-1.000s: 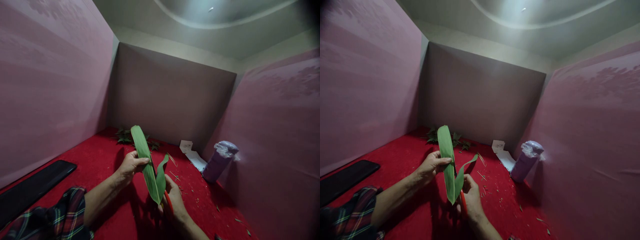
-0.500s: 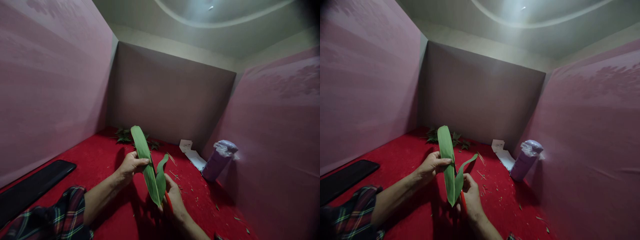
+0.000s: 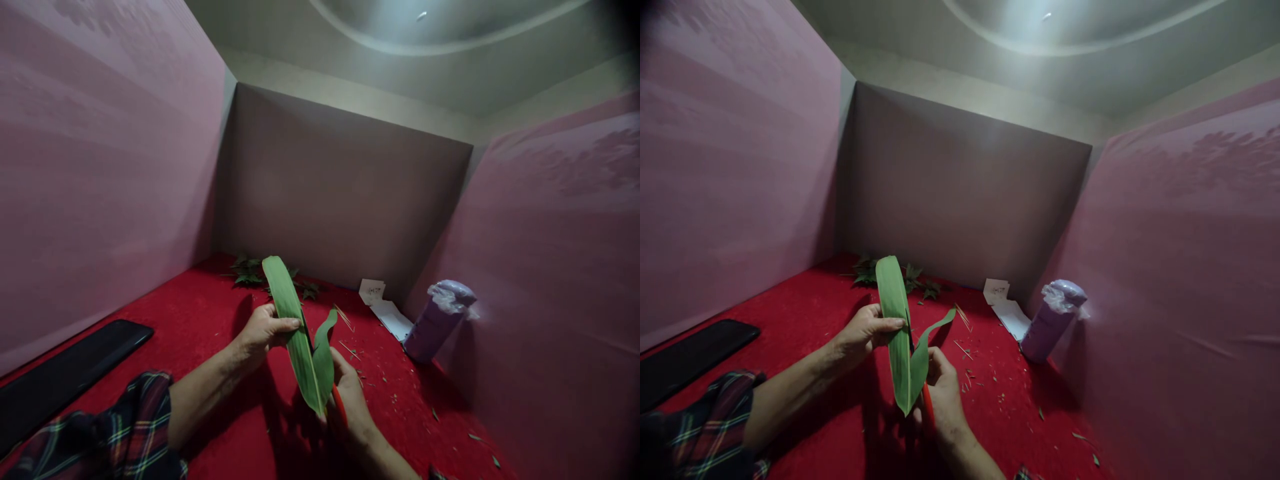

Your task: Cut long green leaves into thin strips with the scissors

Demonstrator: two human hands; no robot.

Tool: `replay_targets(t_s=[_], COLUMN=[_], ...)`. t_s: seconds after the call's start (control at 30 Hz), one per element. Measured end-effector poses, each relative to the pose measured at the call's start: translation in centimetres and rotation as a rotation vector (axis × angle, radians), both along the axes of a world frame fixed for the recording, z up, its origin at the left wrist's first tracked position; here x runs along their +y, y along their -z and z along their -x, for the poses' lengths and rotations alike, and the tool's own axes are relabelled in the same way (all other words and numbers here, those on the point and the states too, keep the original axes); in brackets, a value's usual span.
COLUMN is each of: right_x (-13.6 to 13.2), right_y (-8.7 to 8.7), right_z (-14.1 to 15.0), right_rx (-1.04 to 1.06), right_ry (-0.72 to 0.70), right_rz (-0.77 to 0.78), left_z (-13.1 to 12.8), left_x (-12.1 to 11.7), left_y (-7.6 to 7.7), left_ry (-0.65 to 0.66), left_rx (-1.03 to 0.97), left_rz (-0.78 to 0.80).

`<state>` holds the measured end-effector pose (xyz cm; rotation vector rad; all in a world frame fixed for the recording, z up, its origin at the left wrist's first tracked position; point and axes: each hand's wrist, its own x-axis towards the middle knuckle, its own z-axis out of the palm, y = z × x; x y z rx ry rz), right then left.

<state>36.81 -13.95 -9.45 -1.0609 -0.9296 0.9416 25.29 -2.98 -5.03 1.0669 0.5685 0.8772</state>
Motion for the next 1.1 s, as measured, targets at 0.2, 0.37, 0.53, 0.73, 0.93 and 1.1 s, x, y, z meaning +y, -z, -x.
replay_targets(t_s=[0.2, 0.37, 0.53, 0.73, 0.93, 1.1], right_x=[-0.1, -0.5, -0.6, -0.3, -0.2, -0.3], right_y=[-0.2, -1.1, -1.2, -0.5, -0.5, -0.5], right_z=[0.1, 0.4, 0.5, 0.2, 0.3, 0.3], right_rx=[0.032, 0.027, 0.047, 0.051, 0.054, 0.060], right_ry=[-0.011, -0.006, -0.024, -0.015, -0.018, -0.035], right_rz=[0.014, 0.084, 0.077, 0.082, 0.035, 0.029], left_z=[-0.1, -0.2, -0.2, -0.2, -0.1, -0.2], left_x=[-0.2, -0.3, -0.3, -0.1, -0.1, -0.2], left_y=[0.0, 0.0, 0.0, 0.4, 0.4, 0.2], left_ry=[0.001, 0.018, 0.026, 0.048, 0.051, 0.054], left_rx=[-0.019, -0.048, -0.049, -0.047, -0.039, -0.034], left_rz=[0.047, 0.103, 0.116, 0.105, 0.096, 0.090])
